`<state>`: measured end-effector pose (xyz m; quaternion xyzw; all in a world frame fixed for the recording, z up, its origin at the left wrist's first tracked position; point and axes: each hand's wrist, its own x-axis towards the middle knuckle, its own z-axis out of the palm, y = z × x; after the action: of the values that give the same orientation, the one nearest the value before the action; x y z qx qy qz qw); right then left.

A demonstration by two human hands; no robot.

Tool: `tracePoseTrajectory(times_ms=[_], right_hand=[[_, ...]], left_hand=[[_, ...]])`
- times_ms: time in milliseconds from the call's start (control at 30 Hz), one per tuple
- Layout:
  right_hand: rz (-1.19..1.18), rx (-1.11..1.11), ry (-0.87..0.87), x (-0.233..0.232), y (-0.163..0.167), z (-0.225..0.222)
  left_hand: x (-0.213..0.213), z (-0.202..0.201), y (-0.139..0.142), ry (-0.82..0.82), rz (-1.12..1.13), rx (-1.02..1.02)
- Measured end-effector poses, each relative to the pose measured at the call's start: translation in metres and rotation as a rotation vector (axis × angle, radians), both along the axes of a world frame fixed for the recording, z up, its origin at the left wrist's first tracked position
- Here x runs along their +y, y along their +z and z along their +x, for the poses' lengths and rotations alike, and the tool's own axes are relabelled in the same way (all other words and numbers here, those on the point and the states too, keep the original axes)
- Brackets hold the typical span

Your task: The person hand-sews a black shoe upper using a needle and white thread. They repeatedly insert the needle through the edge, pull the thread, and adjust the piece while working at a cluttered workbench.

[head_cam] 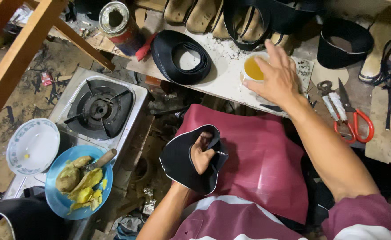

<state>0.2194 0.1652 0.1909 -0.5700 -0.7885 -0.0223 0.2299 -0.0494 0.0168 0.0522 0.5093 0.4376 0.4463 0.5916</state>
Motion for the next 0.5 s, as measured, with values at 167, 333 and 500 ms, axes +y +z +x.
tracePoseTrajectory(times_ms=[167,333,500], right_hand=[[-0.150,-0.050,-0.022,0.008,-0.001,0.013],[-0.205,0.155,0.035,-0.004,0.002,0.023],[-0.374,0.379,0.376,-0.064,0.013,0.007]], left_hand=[[0.003,-0.015,0.000,0.021,-0.013,0.076],[0.021,-0.009,0.007,-0.097,-0.260,-0.517],[0.046,-0.003,0.020,-0.097,-0.251,-0.136]])
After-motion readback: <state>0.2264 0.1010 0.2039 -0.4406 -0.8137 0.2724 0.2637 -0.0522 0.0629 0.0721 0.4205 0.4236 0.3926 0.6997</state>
